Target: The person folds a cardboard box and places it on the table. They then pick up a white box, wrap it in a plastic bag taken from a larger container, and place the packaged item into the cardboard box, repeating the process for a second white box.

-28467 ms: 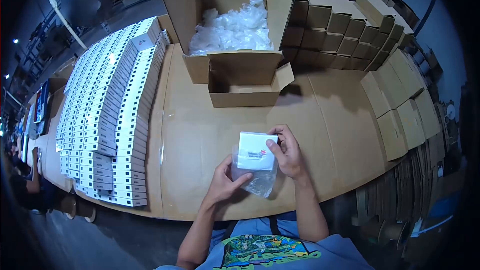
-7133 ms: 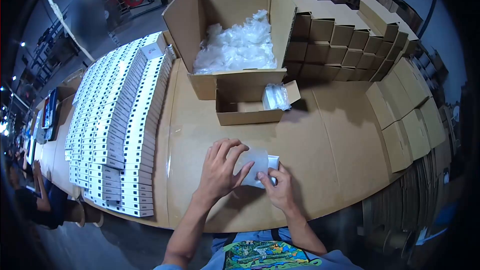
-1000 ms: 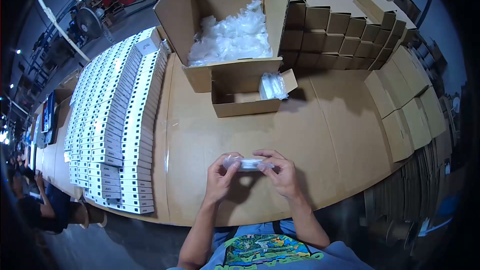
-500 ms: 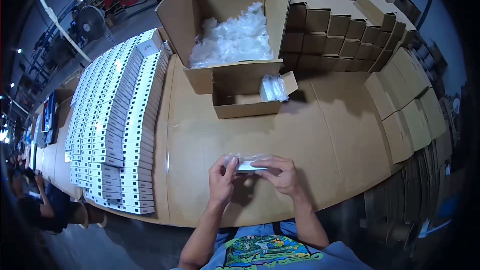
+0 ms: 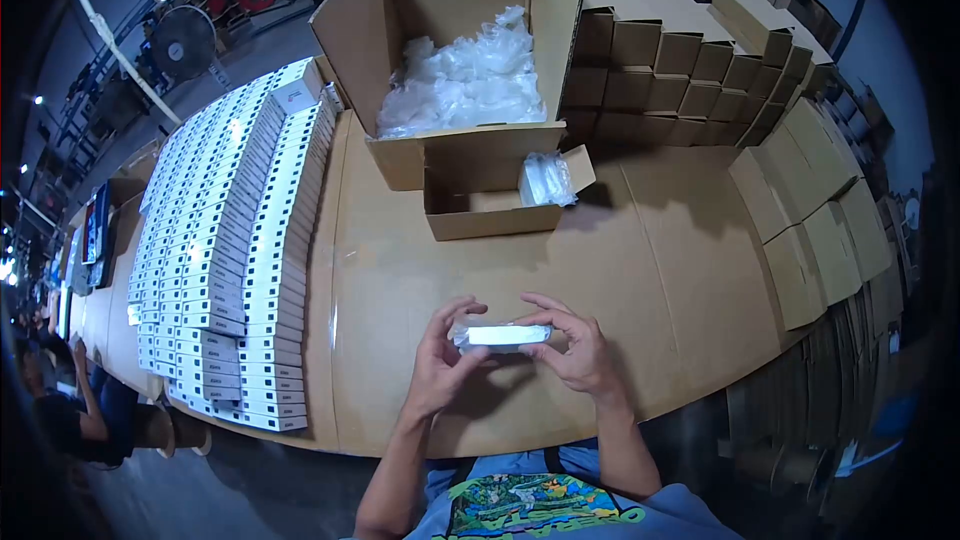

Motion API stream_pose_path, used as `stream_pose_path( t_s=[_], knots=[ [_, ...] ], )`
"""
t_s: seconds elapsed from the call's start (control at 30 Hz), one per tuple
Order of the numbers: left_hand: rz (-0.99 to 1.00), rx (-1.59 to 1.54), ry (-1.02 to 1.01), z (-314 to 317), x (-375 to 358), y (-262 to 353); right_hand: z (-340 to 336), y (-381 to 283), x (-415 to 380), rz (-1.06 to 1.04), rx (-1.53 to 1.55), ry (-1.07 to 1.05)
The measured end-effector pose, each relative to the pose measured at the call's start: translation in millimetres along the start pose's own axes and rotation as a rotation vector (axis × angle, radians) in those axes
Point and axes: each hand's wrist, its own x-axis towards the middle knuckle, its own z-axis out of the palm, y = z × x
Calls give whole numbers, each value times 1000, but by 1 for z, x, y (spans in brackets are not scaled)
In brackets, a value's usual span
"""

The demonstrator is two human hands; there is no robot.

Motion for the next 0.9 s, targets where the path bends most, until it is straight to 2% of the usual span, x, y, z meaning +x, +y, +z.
stream_pose_path(
  t_s=[0.07, 0.1, 0.17, 0.27, 0.33, 0.37, 0.47, 0.53, 0.6, 0.63, 0.67, 0.73, 0.8, 0.87, 0.9],
  knots=[
    [38, 195, -149, -12, 4, -6, 1, 1, 3, -62, -23, 13],
    [-46, 142, -122, -16, 5, -6, 1, -2, 5, -102, -122, 39],
    [-63, 182, -117, -19, 9, -5, -1, -15, 9, -179, -325, 94],
    [-115, 260, -128, -25, 21, 6, 0, -24, 11, -4, -195, 38],
    [-146, 224, -107, -32, 31, 12, -1, -20, 18, -154, -257, 142],
    [-32, 316, -100, -39, 40, 19, -2, -16, 23, -231, -287, 193],
    [117, 555, 6, -78, 71, 47, -5, 0, 40, -165, -322, 464],
    [191, 560, 125, -103, 98, 71, -5, -4, 60, -157, -219, 561],
    [216, 743, 294, -116, 121, 107, 1, 6, 84, -169, -127, 685],
    [243, 762, 327, -135, 140, 112, 2, 11, 94, -188, -128, 685],
    [359, 822, 342, -149, 157, 117, 5, 12, 103, -210, -192, 696],
    [300, 917, 416, -164, 185, 139, 12, 13, 121, -251, -320, 720],
    [466, 1209, 483, -179, 211, 153, 15, 19, 132, -248, -441, 717],
    [544, 1392, 549, -203, 240, 160, 19, 21, 139, -269, -555, 723],
    [567, 1457, 550, -217, 253, 164, 20, 18, 139, -152, -517, 708]
  ],
)
